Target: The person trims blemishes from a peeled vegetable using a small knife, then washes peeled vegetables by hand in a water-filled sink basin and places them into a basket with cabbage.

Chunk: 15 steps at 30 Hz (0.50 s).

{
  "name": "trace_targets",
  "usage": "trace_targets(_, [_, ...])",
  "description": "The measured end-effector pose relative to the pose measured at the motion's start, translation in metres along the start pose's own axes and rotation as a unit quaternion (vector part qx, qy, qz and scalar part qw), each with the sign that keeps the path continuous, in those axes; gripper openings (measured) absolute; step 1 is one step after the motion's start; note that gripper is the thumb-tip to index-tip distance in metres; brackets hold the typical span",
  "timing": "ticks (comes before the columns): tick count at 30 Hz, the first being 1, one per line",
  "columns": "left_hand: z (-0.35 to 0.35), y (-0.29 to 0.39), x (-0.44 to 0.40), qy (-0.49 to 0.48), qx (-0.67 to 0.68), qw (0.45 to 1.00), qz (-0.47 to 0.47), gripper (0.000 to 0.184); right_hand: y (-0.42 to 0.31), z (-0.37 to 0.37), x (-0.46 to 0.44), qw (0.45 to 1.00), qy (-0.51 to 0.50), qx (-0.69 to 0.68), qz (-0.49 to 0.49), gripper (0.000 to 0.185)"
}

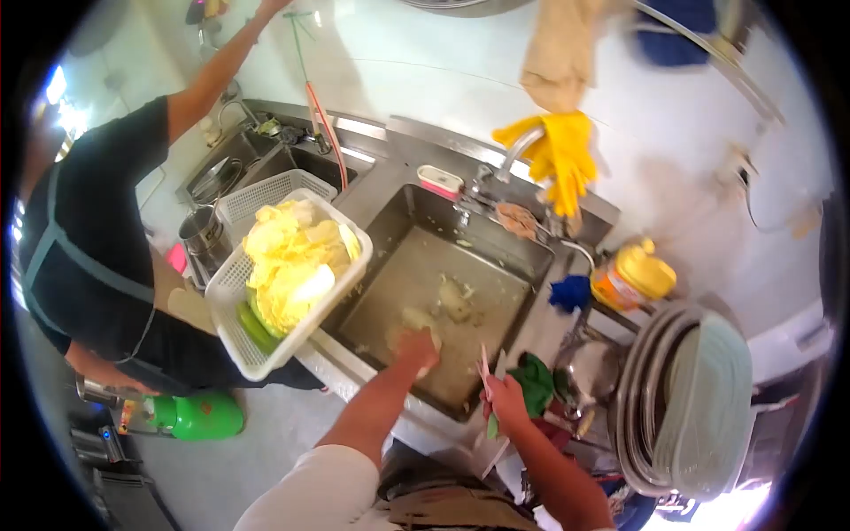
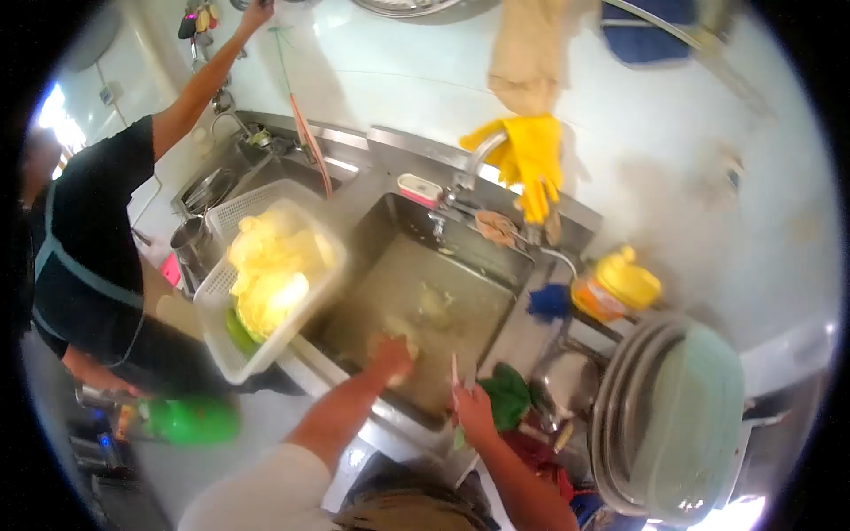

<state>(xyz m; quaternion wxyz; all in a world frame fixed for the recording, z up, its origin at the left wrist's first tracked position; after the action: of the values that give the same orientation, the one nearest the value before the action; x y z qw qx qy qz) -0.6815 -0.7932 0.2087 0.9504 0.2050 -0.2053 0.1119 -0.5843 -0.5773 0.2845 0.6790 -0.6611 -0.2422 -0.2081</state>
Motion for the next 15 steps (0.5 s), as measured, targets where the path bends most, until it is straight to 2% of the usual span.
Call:
trace_targets(1, [-0.002,-0.003,-0.015,-0.025,-0.020,0.999,0.024,0.054,0.006,-0.005,-0.013,1.000,0.025,0.003,-0.011,0.024])
trace_targets(3, [-0.016,-0.023,-0.056,-0.022,0.051,0.994,0.091,0.063,0.017,-0.017,-0.039,0.996,0.072,0.004,-0.054,0.023])
trace_targets(4, [-0.037,-0.036,-0.069,-0.030,0.081,0.989,0.124,0.069,0.030,-0.024,-0.062,0.995,0.085,0.033,-0.031,0.022])
trace_targets(7, [-0.114,-0.075,-0.102,0.074,-0.098,0.991,-0.053,0.068,0.059,-0.044,-0.127,0.979,0.156,0.130,0.009,0.022])
trace_targets(8, [-0.126,-0.077,-0.096,0.036,-0.116,0.983,-0.136,0.068,0.070,-0.045,-0.151,0.956,0.219,0.194,0.000,0.024])
trace_targets(9, [-0.126,-0.079,-0.098,0.007,-0.129,0.968,-0.216,0.068,0.063,-0.049,-0.168,0.929,0.244,0.273,0.050,0.025])
trace_targets(11, [-0.134,-0.101,-0.117,-0.031,-0.125,0.951,-0.280,0.068,0.085,-0.047,-0.203,0.891,0.311,0.330,-0.027,0.028])
trace_targets(12, [-0.149,-0.119,-0.131,-0.044,-0.108,0.957,-0.264,0.068,0.098,-0.052,-0.210,0.876,0.304,0.369,-0.063,0.028])
trace_targets(14, [-0.144,-0.112,-0.145,-0.083,-0.102,0.969,-0.208,0.067,0.114,-0.057,-0.222,0.841,0.286,0.443,-0.124,0.028])
trace_targets(15, [-0.106,-0.088,-0.134,-0.114,-0.110,0.973,-0.168,0.064,0.123,-0.068,-0.223,0.881,0.219,0.408,-0.096,0.026])
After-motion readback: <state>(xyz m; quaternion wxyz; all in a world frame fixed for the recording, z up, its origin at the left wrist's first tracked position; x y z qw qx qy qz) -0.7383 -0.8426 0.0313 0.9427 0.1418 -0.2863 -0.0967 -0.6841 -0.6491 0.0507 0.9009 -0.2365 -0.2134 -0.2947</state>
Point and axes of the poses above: each hand's wrist, its own x-axis away from the middle knuckle, its own z-axis out of the back of the hand, y = z × x, the point moved 5 cm from there along -x, towards the middle knuckle, and after that the axes turned 12 degrees about x, right-handed, at the moved point
